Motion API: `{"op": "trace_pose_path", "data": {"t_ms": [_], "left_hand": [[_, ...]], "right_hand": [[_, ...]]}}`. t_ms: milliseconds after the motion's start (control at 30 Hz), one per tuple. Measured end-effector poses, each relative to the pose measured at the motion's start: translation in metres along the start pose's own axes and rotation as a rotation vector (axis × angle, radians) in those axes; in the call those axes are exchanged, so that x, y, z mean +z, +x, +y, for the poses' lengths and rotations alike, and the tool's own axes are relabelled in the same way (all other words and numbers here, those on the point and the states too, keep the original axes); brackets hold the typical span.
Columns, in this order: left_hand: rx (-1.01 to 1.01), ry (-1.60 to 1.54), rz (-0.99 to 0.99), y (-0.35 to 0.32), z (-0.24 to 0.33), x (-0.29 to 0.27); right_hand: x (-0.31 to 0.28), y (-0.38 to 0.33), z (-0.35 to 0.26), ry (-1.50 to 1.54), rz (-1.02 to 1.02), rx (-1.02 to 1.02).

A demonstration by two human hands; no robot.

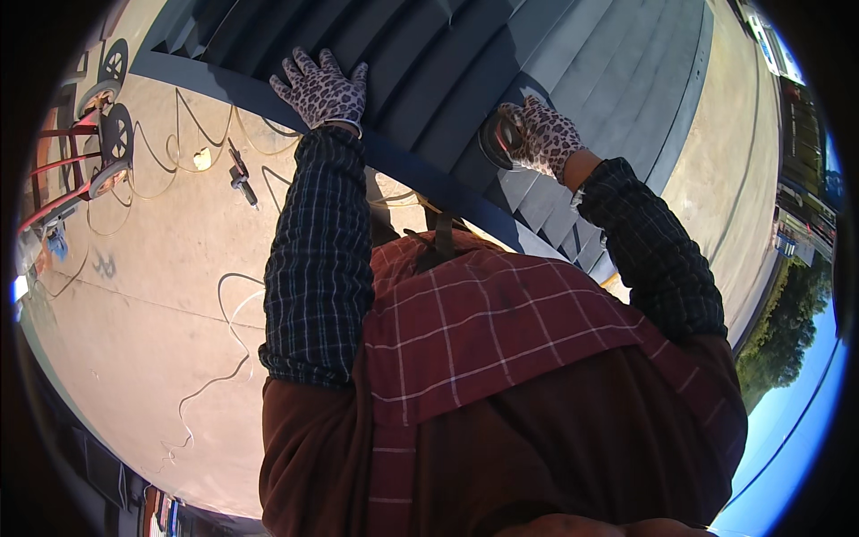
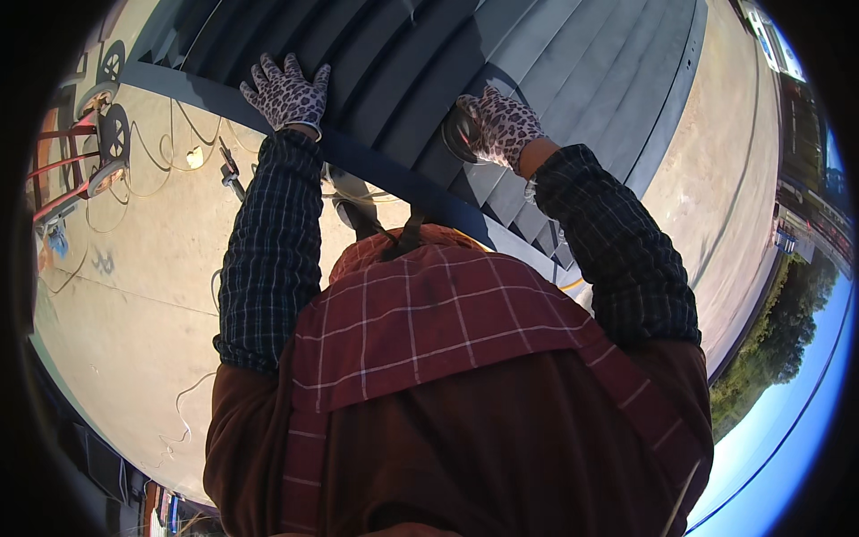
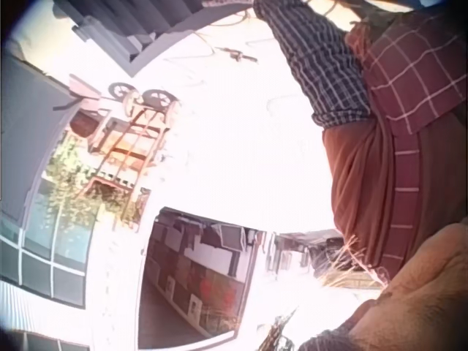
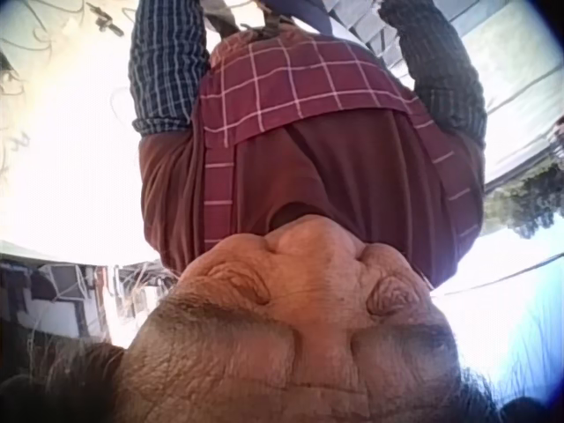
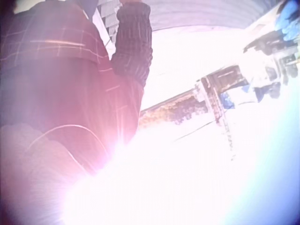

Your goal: The person uses an orbital sander to smooth the surface of a large, dark gray, ribbed metal panel. They move the sander systematically across the panel's surface, using their other hand to stabilize the panel.

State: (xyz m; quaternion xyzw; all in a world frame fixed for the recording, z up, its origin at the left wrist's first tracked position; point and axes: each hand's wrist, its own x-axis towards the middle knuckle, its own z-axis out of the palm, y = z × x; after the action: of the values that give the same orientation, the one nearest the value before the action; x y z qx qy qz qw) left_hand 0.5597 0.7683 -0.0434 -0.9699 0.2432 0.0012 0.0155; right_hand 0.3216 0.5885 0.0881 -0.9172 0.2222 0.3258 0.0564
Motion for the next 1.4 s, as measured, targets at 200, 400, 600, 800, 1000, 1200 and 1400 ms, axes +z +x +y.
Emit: {"op": "trace_pose_path", "data": {"t_ms": [200, 400, 600, 800, 1000, 1200, 1400], "left_hand": [[0.001, -0.005, 0.005, 0.0, -0.001, 0.001], [-0.001, -0.01, 0.019, -0.001, -0.002, 0.004], [0.001, 0.005, 0.012, 0.0, -0.003, 0.008], [0.003, -0.063, 0.033, -0.002, -0.004, 0.007], [-0.011, -0.03, -0.022, -0.001, -0.002, -0.005], [-0.008, -0.022, -0.072, -0.001, 0.001, -0.015], [-0.007, -0.022, -0.08, -0.001, 0.003, -0.02]], "right_hand": [[-0.013, 0.022, 0.024, 0.011, 0.037, 0.111], [-0.025, 0.049, 0.057, 0.038, 0.084, 0.188], [-0.02, 0.082, 0.098, 0.087, 0.197, 0.255], [-0.019, 0.072, 0.086, 0.065, 0.182, 0.244], [-0.022, 0.032, 0.029, 0.069, 0.058, 0.177], [-0.004, 0.001, -0.005, 0.007, -0.001, 0.059], [-0.001, -0.009, -0.008, 0.03, 0.021, 0.011]]}}
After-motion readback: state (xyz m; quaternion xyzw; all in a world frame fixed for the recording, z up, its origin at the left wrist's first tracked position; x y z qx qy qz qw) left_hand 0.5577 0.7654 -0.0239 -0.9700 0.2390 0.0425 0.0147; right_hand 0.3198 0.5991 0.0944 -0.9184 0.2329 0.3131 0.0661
